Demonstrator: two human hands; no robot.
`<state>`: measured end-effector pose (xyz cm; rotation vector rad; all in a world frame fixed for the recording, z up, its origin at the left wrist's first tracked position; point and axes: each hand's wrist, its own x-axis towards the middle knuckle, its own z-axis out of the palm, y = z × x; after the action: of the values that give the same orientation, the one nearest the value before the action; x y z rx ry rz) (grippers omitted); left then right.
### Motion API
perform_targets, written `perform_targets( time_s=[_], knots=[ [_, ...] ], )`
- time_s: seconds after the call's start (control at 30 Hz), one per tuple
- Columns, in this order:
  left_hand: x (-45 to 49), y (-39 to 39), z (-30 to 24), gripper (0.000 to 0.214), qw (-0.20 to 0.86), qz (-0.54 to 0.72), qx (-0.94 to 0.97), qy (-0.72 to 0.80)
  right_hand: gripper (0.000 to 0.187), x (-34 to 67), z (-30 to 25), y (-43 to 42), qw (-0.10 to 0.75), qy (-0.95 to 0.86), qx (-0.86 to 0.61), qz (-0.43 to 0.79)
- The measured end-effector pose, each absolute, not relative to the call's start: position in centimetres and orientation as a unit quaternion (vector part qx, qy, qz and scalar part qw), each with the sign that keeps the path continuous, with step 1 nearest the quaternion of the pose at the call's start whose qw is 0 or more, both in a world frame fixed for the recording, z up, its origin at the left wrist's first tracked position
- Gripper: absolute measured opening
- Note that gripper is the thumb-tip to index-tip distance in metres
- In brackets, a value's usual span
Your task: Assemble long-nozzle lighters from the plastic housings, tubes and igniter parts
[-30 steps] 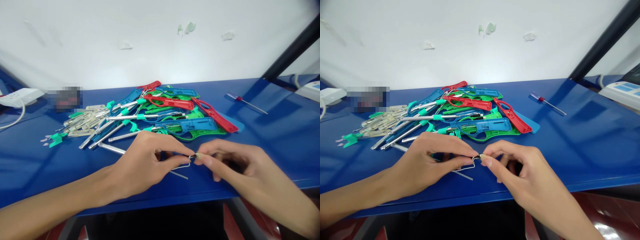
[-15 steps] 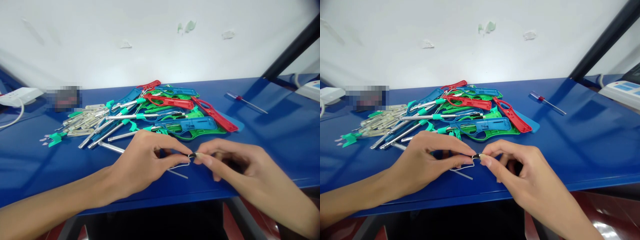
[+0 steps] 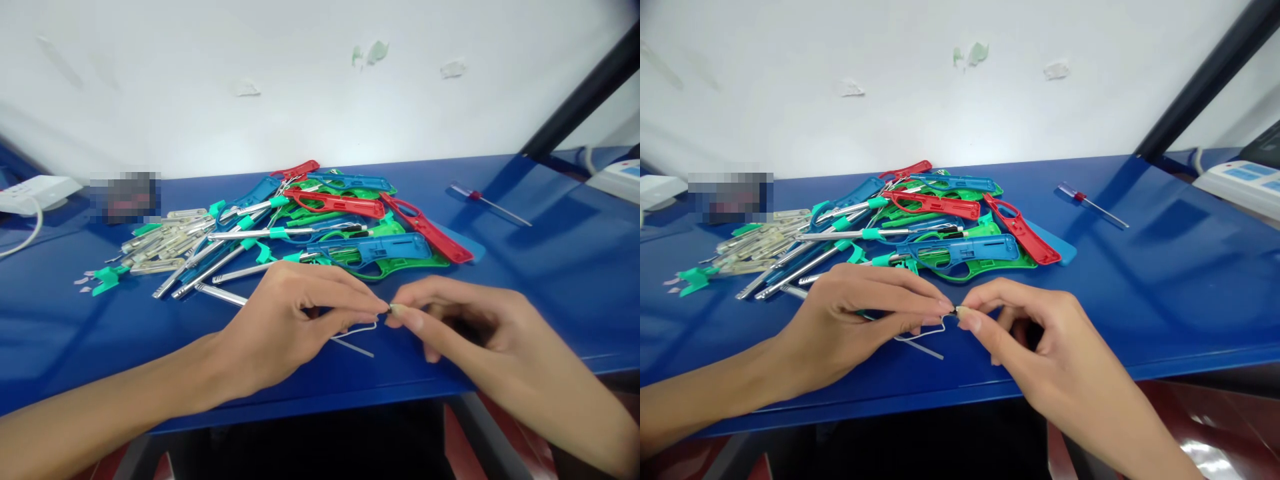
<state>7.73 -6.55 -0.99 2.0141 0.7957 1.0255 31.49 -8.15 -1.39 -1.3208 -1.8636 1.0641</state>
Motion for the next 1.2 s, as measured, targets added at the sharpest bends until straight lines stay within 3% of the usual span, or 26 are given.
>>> perform_targets(
  time_s=[0.17, 0.6, 0.87, 1.2],
  knots=[
    [7.8, -6.6, -1.0, 0.014, 0.345, 0.398, 0.792, 0.308, 0.021, 31.5, -1.5, -8.3, 0.316, -0.699, -0.502, 0.400],
    [8.2, -7.1, -1.2, 0.016, 0.167, 0.419, 0.844, 0.292, 0.022, 31.4, -1.4, -8.5, 0.297, -0.711, -0.505, 0.389],
    [8.5, -7.3, -1.2, 0.013, 0.190, 0.421, 0.828, 0.317, 0.019, 31.0, -1.6, -8.6, 0.314, -0.724, -0.513, 0.338],
    [8.3, -7.3, -1.0, 0.018, 0.213, 0.428, 0.816, 0.323, 0.009, 30.7, -2.4, -9.4, 0.365, -0.775, -0.491, 0.159]
  ],
)
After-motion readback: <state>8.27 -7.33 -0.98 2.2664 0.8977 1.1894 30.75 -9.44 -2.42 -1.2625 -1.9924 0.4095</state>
